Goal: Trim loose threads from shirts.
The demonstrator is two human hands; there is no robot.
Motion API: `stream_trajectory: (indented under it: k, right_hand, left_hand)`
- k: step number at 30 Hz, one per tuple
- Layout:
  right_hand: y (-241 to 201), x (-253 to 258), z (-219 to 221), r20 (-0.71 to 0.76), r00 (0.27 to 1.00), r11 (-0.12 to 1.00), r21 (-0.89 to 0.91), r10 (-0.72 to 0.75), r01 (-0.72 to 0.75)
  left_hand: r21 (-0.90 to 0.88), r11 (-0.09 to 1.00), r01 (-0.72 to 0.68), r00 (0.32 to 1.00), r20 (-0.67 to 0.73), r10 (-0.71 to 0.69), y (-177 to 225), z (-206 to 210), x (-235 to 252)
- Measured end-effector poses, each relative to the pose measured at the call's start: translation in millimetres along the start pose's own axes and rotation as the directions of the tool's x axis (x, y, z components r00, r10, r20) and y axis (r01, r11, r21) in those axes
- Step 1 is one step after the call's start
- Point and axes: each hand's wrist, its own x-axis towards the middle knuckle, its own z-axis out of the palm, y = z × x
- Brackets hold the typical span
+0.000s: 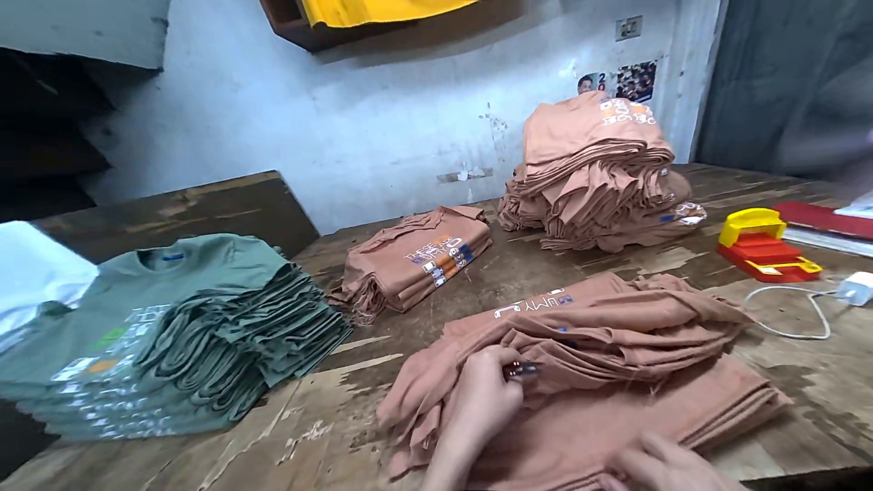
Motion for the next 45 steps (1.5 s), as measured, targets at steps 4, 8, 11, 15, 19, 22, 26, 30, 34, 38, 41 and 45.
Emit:
stream_trajectory:
  k: [4,8,11,15,19,22,26,30,34,38,41,45]
  right_hand:
    - [-2,58,57,-0.19,0.981,0.997,0.067,0.048,-0.036]
    - [9,73,74,-0.127,0.991,0.967,0.246,-0.034,0.065]
    - [28,63,42,0.236,0.932,0.893,0.423,-0.273,0.155]
    - [14,73,26,0.189,0.982,0.974,0.223,-0.016,-0.027]
    - [2,99,65,0.038,0.995,0.996,0.009,-0.094,0.094]
    - [-4,102,78,-0.162,0.972,0.983,-0.088,-0.172,0.159]
    - [-13,94,81,-0.339,0.939,0.968,-0.251,-0.062,-0.026]
    - [-7,102,70,-0.033,0.998,0.994,-0.104,-0.044,0.04]
    - [-7,117,76,-0.085,0.988,0.99,-0.079,-0.127,0.121]
    - [-4,139,90,-0.283,0.941,0.979,0.022,-0.186,0.2]
    - [-4,133,82,-0.129,0.979,0.979,0.105,-0.158,0.172]
    - [-11,102,78,-0.192,0.972,0.979,0.127,-0.132,0.158]
  left_hand:
    - [0.064,0.986,0.153,0.982,0.098,-0.159,-1,-1,18]
    - [0.06,0.984,0.17,0.985,-0.048,-0.168,-3,-2,19]
    - [0.074,0.986,0.151,0.986,-0.076,-0.146,-2,-8,19]
    - [0.186,0.978,0.099,0.99,-0.116,-0.078,19,-17,23]
    - [0.228,0.973,0.029,0.986,-0.169,0.01,20,-15,32]
    - [0.126,0.987,0.097,0.992,-0.089,-0.087,1,-11,40]
    - [0.09,0.991,0.097,0.994,-0.067,-0.091,-15,-9,44]
    - [0.033,0.993,0.11,0.993,-0.036,-0.109,-24,-9,50]
    - [-0.053,0.992,0.119,0.992,-0.035,-0.121,-32,-6,53]
    - [-0.091,0.987,0.131,0.989,-0.051,-0.136,-36,-4,54]
    - [-0.118,0.982,0.145,0.987,-0.047,-0.152,-39,-3,54]
    - [-0.127,0.987,0.1,0.993,-0.041,-0.106,-41,-6,49]
